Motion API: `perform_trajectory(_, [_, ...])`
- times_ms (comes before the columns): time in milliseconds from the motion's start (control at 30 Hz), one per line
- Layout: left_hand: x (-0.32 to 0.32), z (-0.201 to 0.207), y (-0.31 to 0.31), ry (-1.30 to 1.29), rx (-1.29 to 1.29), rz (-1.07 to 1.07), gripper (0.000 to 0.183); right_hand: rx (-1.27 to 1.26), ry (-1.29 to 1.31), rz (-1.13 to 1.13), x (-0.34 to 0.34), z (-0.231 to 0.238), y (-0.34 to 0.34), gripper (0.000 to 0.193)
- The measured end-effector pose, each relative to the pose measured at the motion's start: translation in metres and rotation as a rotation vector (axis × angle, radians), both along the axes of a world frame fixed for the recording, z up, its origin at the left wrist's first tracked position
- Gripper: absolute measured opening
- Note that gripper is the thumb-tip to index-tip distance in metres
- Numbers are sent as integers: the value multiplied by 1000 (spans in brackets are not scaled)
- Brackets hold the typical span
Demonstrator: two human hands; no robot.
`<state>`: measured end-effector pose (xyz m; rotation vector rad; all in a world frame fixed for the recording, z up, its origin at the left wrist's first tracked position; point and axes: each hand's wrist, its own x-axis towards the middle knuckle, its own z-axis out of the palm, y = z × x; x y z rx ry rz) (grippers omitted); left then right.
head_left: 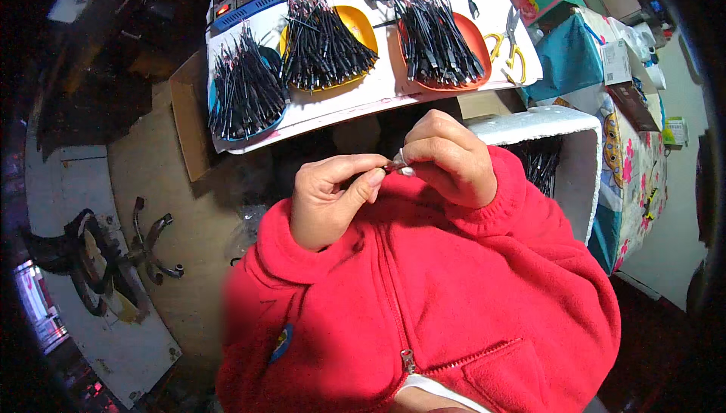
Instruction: The person repeatedly picks small black wires from bowls on a table, attaches a small white connector to each wire end, and places the finished unit into a white box. The process is repeated continuously with both hands.
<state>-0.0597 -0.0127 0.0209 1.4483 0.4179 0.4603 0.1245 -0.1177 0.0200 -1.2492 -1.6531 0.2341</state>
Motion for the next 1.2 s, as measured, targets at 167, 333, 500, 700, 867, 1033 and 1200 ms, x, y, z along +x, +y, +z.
perform_trajectory(167, [8,6,16,44,272,-37,13,-37,130,57,2,-6,16,20])
perform_trajectory(333, [16,43,43,114,356,-56,15,-62,216,92,18,-12,21,24])
perform_trajectory(500, [47,91,114,193,601,176,10,-228,281,108,24,-35,23,19])
perform_trajectory(700, [154,35,228,392,1520,-39,8,-399,205,412,5,-96,34,13])
perform_trajectory(867, [177,-12,270,611,1571,-181,12,-499,150,328,8,-137,31,15])
perform_trajectory(1033, [182,-21,286,658,1617,-219,12,-588,254,354,13,-149,35,19])
perform_trajectory(1200, [188,-22,283,680,1586,-219,11,-658,275,335,13,-147,38,20])
